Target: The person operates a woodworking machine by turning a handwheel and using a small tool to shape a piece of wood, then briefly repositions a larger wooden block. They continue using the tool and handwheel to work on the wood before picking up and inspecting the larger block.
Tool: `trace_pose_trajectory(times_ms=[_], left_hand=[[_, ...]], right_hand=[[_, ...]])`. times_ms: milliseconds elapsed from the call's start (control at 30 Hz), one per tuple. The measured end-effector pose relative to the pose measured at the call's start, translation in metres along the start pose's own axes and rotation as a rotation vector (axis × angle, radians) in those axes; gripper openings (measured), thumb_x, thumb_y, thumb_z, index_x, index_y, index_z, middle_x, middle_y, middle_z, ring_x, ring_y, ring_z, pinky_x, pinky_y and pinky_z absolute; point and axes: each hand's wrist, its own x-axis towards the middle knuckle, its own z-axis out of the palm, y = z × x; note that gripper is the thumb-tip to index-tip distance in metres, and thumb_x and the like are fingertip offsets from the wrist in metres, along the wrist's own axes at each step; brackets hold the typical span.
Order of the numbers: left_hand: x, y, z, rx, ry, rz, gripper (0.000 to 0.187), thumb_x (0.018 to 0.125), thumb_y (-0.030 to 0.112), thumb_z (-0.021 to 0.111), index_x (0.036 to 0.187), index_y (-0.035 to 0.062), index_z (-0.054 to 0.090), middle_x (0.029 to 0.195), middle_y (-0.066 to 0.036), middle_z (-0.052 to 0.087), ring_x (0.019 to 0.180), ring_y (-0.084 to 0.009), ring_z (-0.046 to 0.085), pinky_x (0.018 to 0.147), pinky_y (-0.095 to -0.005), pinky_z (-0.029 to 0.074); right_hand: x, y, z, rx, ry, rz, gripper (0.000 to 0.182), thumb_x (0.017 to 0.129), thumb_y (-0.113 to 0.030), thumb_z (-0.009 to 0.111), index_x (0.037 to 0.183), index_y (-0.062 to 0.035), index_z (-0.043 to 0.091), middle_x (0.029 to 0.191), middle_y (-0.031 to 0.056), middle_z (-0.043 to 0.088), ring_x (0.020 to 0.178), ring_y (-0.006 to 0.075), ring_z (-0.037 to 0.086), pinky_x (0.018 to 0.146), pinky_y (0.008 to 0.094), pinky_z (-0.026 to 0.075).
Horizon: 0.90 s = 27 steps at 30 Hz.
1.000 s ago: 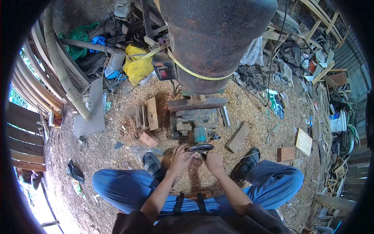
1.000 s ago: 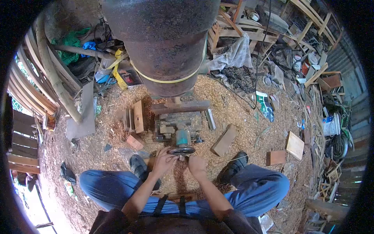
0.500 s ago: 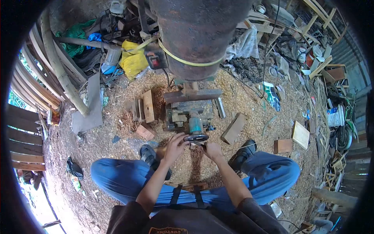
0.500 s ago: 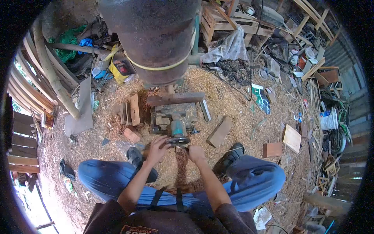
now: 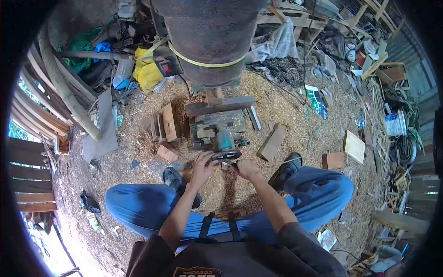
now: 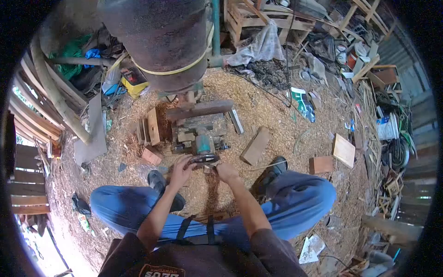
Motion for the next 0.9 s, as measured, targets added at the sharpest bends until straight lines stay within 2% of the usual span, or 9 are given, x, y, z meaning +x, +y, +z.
trace_pose_trajectory(times_ms=[233,333,400,467,567,667,700,800,900], left_hand=[[0.001,0.004,-0.002,-0.047,0.038,-0.008,0.038,0.086,0.016,0.077,0.117,-0.0031,0.067,0.121,-0.018,0.067,0.116,-0.0350,0.061,0.101,-0.0409,0.047],[-0.002,0.004,-0.001,0.035,0.050,0.014,0.031,0.089,0.012,0.073,0.117,-0.0009,0.068,0.120,-0.019,0.067,0.116,-0.0349,0.061,0.101,-0.0407,0.048],[0.001,-0.030,0.013,-0.261,-0.078,-0.045,0.029,0.091,0.012,0.070,0.118,0.0015,0.069,0.122,-0.018,0.067,0.120,-0.0338,0.059,0.102,-0.0417,0.047],[0.058,-0.018,-0.019,-0.090,-0.024,0.070,0.028,0.092,0.013,0.068,0.119,0.0040,0.070,0.126,-0.014,0.067,0.126,-0.0314,0.055,0.106,-0.0433,0.044],[-0.006,0.031,-0.004,0.255,-0.121,0.068,0.029,0.093,0.014,0.067,0.121,0.0075,0.070,0.134,-0.006,0.065,0.135,-0.0273,0.049,0.112,-0.0458,0.037],[0.018,0.008,-0.004,0.061,-0.132,0.134,0.032,0.087,0.017,0.074,0.119,0.0093,0.073,0.136,-0.004,0.065,0.135,-0.0287,0.049,0.112,-0.0458,0.034],[0.016,0.008,-0.006,0.062,-0.139,0.119,0.032,0.087,0.017,0.074,0.119,0.0093,0.073,0.136,-0.004,0.065,0.135,-0.0287,0.049,0.112,-0.0458,0.034],[0.019,0.003,-0.004,0.063,-0.113,0.128,0.030,0.085,0.021,0.077,0.112,0.0094,0.075,0.133,-0.005,0.066,0.132,-0.0284,0.053,0.110,-0.0442,0.038],[0.018,0.008,-0.005,0.053,-0.076,0.117,0.030,0.084,0.022,0.078,0.111,0.0088,0.076,0.132,-0.006,0.067,0.132,-0.0284,0.053,0.110,-0.0445,0.038]], right_hand=[[0.017,0.014,0.023,0.039,0.001,0.017,0.030,0.092,-0.026,0.057,0.099,-0.0015,0.073,0.106,0.0251,0.071,0.099,0.0411,0.070,0.087,0.0512,0.055],[0.024,0.024,0.045,0.073,0.042,0.047,0.034,0.091,-0.036,0.060,0.092,-0.0048,0.072,0.094,0.0245,0.071,0.092,0.0419,0.070,0.081,0.0505,0.056],[0.024,0.051,0.081,0.442,0.126,-0.101,0.034,0.091,-0.030,0.059,0.103,-0.0010,0.073,0.105,0.0188,0.073,0.097,0.0372,0.069,0.085,0.0479,0.055],[0.089,0.054,0.026,-0.249,0.519,-0.436,0.039,0.091,-0.036,0.059,0.106,-0.0025,0.071,0.102,0.0151,0.074,0.091,0.0365,0.068,0.081,0.0485,0.055],[0.032,0.049,0.065,0.239,-0.082,0.049,0.048,0.094,-0.049,0.056,0.117,-0.0084,0.068,0.104,0.0151,0.073,0.104,0.0326,0.067,0.099,0.0499,0.048],[0.032,0.044,0.056,0.152,-0.189,0.122,0.051,0.097,-0.050,0.052,0.122,-0.0081,0.065,0.117,0.0185,0.069,0.121,0.0320,0.059,0.106,0.0472,0.043],[0.030,0.043,0.062,0.158,-0.204,0.119,0.051,0.097,-0.050,0.052,0.122,-0.0081,0.065,0.117,0.0185,0.069,0.121,0.0320,0.059,0.106,0.0472,0.043],[0.022,0.044,0.079,-0.101,0.233,-0.085,0.049,0.103,-0.045,0.044,0.128,-0.0070,0.061,0.132,0.0179,0.061,0.133,0.0341,0.048,0.102,0.0429,0.048],[0.016,0.049,0.088,0.021,0.198,0.058,0.041,0.102,-0.036,0.048,0.128,-0.0074,0.062,0.131,0.0176,0.061,0.133,0.0325,0.049,0.104,0.0422,0.047]])
